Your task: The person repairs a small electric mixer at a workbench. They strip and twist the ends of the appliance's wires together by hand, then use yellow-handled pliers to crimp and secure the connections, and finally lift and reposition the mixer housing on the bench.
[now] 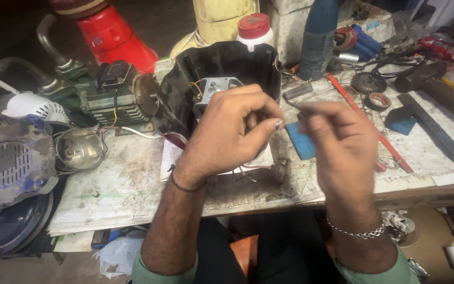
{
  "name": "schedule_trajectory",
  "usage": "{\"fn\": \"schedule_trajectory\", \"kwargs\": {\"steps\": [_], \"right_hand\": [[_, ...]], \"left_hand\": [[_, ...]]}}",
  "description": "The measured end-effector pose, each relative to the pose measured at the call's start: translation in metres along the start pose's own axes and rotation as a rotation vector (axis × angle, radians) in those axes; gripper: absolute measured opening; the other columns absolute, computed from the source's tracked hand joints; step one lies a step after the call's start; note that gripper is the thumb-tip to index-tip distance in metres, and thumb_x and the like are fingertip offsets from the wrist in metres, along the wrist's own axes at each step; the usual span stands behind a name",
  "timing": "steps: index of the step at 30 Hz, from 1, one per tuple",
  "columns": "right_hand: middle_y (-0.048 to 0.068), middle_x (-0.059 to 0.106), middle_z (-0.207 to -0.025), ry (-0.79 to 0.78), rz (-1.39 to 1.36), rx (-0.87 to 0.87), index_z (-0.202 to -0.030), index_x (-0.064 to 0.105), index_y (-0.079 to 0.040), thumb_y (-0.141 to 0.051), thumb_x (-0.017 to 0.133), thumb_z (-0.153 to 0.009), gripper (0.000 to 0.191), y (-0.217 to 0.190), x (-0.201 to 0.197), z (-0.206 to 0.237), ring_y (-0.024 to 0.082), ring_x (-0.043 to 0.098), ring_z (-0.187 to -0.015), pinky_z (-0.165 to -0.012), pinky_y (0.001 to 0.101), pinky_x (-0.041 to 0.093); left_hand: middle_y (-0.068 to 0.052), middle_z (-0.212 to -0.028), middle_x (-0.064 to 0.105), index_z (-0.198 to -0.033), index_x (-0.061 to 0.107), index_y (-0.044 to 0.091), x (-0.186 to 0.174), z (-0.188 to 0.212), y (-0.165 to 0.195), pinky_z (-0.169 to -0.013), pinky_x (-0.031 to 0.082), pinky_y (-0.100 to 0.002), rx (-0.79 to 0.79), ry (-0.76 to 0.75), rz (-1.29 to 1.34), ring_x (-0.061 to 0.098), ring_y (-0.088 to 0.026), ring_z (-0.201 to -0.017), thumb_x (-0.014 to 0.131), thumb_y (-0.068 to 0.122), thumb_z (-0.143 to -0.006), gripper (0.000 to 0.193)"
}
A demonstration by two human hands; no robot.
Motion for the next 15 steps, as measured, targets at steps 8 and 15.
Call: {"fn": "schedule_trajectory", "kwargs": {"steps": [8, 15], "right_hand": [[0.013, 0.068, -0.101, 0.032, -0.103, -0.102, -0.124, 0.063, 0.006, -0.008, 0.057, -0.123, 0.016, -0.021, -0.027, -0.015, 0.013, 0.063, -0.085, -0.076, 0.024, 0.05], [0.004, 0.058, -0.102, -0.193, -0.195, 0.15, -0.15, 0.056, 0.009, -0.008, 0.053, -0.109, 0.044, 0.012, 0.016, -0.009, 0.006, 0.045, -0.073, -0.062, 0.0197, 0.036]], "left_hand": [[-0.004, -0.084, 0.065, -0.095, 0.074, 0.002, -0.002, 0.004, -0.003, -0.056, 0.046, -0.026, -0.022, -0.007, 0.037, 0.059, -0.008, -0.063, 0.073, 0.004, -0.089, 0.007], [-0.004, -0.085, 0.065, -0.097, 0.074, 0.003, -0.001, 0.002, -0.003, -0.057, 0.048, -0.026, -0.01, -0.022, 0.048, 0.062, -0.009, -0.065, 0.073, 0.004, -0.089, 0.008]]}}
Point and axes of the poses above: each hand's wrist, its own z-axis away from the middle knuckle, its own x-axis out of the palm, y = z × x, the point moved 7 cm from there along -z, towards the middle knuckle
